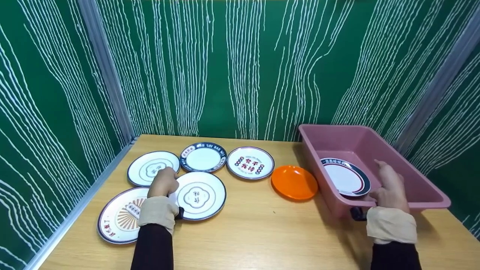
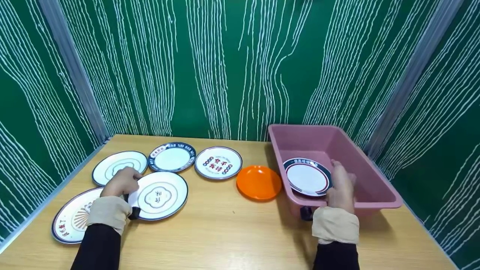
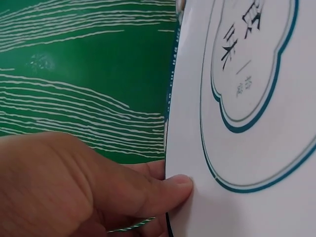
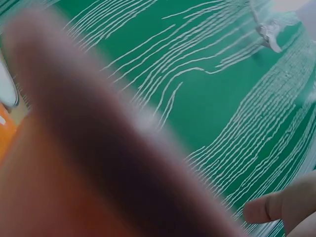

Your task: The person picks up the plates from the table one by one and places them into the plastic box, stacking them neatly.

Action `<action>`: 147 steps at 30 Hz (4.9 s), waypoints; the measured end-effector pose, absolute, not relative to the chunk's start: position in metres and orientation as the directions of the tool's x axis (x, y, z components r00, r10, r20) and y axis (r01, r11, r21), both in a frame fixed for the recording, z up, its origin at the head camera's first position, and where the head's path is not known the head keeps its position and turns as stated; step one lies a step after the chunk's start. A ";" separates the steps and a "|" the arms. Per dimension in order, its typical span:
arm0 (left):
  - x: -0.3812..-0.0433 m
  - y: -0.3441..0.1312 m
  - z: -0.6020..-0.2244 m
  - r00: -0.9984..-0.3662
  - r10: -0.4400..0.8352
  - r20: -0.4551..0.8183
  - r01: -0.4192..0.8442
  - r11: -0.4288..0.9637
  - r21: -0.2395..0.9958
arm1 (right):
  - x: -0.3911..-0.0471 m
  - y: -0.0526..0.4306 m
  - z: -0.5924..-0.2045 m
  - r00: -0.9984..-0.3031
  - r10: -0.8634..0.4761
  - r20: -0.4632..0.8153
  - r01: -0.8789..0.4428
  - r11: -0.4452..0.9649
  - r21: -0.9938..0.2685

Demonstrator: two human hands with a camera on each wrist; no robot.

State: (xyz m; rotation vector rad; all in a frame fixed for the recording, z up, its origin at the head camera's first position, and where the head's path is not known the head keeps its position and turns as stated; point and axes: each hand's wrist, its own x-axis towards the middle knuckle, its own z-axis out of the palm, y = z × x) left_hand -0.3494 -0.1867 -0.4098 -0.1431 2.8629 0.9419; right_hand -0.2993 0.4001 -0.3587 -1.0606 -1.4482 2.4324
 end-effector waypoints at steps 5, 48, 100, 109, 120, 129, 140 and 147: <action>-0.344 -0.186 -0.397 -0.989 -0.077 -0.129 -0.141 0.774 0.617 | -0.300 0.394 -0.356 -0.751 0.450 -0.484 0.311 -0.406 -0.859; -0.323 -0.153 -0.342 -0.999 -0.033 0.019 0.008 0.312 0.950 | -0.295 0.287 -0.341 -0.967 0.224 0.122 -0.027 0.385 -0.922; -0.294 -0.049 -0.324 -0.994 0.110 0.017 0.009 -0.072 0.997 | -0.284 0.207 -0.358 -0.996 -0.079 0.049 -0.034 -0.188 -0.982; -0.289 -0.051 -0.318 -0.985 0.170 0.040 0.011 -0.167 0.986 | -0.281 0.215 -0.348 -0.999 0.018 0.045 -0.047 -0.200 -0.979; -0.294 -0.092 -0.311 -0.974 -0.033 0.224 0.207 0.273 0.940 | -0.277 0.248 -0.328 -0.988 0.154 -0.006 -0.043 -0.314 -0.948; -0.300 -0.149 -0.319 -0.946 -0.173 0.276 0.141 0.546 0.826 | -0.275 0.274 -0.316 -0.980 0.198 0.004 -0.088 -0.420 -0.903; -0.295 -0.212 -0.335 -0.928 -0.318 0.194 -0.047 0.617 0.786 | -0.273 0.309 -0.314 -0.959 0.283 0.012 -0.144 -0.451 -0.881; -0.296 -0.239 -0.352 -0.899 -0.437 0.024 -0.232 0.522 0.820 | -0.273 0.334 -0.316 -0.926 0.373 -0.063 -0.138 -0.489 -0.861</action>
